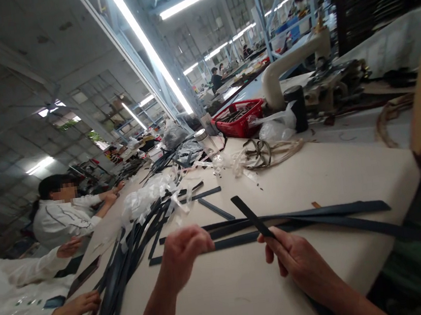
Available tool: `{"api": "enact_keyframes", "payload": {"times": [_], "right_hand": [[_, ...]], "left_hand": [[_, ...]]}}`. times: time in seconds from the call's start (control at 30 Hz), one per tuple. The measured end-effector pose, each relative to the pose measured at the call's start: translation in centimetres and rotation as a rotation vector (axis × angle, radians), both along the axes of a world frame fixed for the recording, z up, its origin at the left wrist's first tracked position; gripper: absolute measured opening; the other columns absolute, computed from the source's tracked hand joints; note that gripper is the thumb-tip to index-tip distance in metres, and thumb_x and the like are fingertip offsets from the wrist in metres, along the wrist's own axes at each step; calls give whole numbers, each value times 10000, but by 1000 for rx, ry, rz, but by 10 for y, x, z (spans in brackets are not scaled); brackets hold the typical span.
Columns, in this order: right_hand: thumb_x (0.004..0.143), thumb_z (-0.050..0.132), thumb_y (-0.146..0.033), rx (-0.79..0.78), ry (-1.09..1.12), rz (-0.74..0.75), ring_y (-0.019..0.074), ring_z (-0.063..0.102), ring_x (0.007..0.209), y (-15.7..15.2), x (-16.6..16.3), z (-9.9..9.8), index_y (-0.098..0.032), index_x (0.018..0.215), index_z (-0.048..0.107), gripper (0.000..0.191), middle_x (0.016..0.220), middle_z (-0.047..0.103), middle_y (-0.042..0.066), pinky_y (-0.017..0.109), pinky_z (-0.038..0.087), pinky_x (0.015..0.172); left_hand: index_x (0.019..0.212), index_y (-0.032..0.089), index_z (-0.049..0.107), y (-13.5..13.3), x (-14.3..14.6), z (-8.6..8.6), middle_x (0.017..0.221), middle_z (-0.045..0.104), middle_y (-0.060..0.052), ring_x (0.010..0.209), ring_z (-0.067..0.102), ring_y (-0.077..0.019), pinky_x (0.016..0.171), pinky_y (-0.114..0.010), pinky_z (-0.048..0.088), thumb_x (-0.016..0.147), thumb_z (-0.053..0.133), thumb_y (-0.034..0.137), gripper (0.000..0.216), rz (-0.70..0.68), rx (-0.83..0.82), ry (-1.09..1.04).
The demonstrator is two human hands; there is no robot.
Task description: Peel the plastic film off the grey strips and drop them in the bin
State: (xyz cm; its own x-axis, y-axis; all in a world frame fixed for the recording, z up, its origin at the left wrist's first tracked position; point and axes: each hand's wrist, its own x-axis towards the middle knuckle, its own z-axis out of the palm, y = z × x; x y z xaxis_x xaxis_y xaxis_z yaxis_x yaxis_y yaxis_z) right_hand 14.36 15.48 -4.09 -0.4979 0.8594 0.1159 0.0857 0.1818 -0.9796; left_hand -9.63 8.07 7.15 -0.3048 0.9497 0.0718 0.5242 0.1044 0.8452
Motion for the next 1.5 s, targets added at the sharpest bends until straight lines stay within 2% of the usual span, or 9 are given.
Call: {"api": "enact_keyframes", "payload": {"times": [0.07,0.2,0.37,0.53,0.73,0.9,1.13,1.3,1.5], "right_hand": [[951,388,-596,-10,-2,0,128,539,468,0,-1,1,-222,998,558,414,704,610,-24,255,420,473],[941,376,-633,-25,2,6,134,541,470,-1,-2,2,-222,981,548,448,700,603,-23,259,423,472],[935,371,-661,-24,12,-15,133,534,462,0,-3,-2,-223,975,552,476,695,606,-22,260,420,472],[927,411,-639,-21,70,-38,120,516,444,1,-4,-3,-219,947,572,450,670,607,-31,243,400,460],[928,424,-630,-22,94,-22,119,507,453,4,-3,-6,-212,954,575,446,682,612,-22,248,399,475],[893,447,-687,-42,103,-23,142,529,496,8,1,-4,-209,958,586,502,707,620,0,269,414,496],[786,608,-700,-332,295,42,107,496,444,7,-12,10,-178,920,655,540,693,639,22,231,398,433],[783,729,-548,-616,354,340,34,481,424,-21,-49,25,-147,897,662,422,891,723,95,139,372,399],[837,701,-527,-682,276,654,23,535,437,-31,-91,45,-146,1030,676,428,1137,699,159,110,434,395]], "left_hand": [[830,212,698,42,-23,-12,839,699,-52,839,648,-227,815,-338,507,933,483,440,330,28,64,456],[1195,116,611,101,-78,-47,1310,584,-179,1253,487,-323,1076,-440,341,860,622,238,357,218,7,649],[1106,123,662,128,-115,-84,1130,679,-194,1131,583,-342,993,-476,403,806,670,203,311,338,-145,671],[1027,146,682,124,-125,-89,970,729,-97,937,659,-225,887,-367,468,818,630,144,216,358,-127,585],[939,180,673,86,-107,-65,923,738,-56,875,678,-198,797,-269,487,893,536,260,165,332,78,406],[984,210,643,7,-70,-45,1067,701,-75,955,657,-225,838,-300,506,898,546,389,221,297,286,311],[806,245,633,-90,-33,-76,858,668,-37,843,645,-219,810,-311,510,827,679,361,127,403,530,376],[781,208,576,-108,-21,-87,858,624,-17,845,628,-174,785,-274,507,839,679,242,123,386,632,375],[876,218,614,-106,-10,-75,1038,646,-45,1097,580,-205,938,-352,485,847,616,81,140,148,747,422]]}}
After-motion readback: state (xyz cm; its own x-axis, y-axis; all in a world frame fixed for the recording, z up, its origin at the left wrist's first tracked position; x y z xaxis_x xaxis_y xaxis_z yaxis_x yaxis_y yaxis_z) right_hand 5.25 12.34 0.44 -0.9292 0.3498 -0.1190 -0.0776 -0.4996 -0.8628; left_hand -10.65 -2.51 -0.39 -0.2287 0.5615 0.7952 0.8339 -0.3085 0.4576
